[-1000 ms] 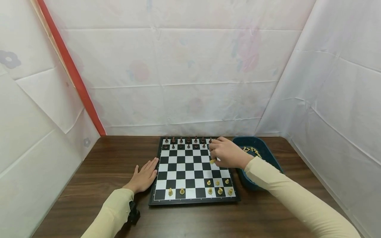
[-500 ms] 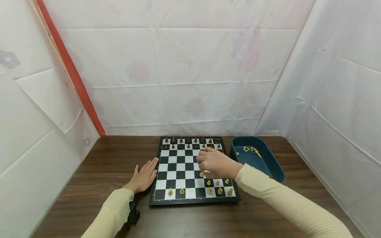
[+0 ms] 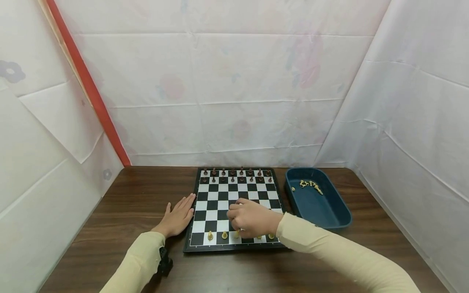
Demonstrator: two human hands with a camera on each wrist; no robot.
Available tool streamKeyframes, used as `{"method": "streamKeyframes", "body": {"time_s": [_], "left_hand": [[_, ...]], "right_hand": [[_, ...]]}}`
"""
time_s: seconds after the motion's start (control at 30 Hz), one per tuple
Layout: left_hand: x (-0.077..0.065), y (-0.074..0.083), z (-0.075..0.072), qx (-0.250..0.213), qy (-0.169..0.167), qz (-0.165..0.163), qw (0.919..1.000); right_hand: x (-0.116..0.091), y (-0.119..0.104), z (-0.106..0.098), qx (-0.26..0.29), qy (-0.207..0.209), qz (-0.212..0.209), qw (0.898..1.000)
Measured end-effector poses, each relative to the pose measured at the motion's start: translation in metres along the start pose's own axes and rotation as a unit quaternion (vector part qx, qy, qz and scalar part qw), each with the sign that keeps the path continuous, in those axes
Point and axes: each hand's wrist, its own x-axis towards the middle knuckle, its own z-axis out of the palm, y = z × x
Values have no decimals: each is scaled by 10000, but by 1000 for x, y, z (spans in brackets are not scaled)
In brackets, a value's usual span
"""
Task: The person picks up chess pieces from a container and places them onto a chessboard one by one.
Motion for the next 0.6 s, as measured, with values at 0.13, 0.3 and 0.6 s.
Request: {"method": "streamKeyframes", "body": {"time_s": [0.13, 0.3, 0.6], "left_hand": [[-1, 2, 0, 8, -6, -27, 10000], [-1, 1, -1, 49, -25, -32, 10000], [0, -2, -1, 89, 74, 155, 9998]], "right_hand": [[3, -4, 4, -16, 7, -72, 10000], [4, -5, 6, 57, -52, -13, 10000], [-2, 3, 4, 264, -186, 197, 9993]]}}
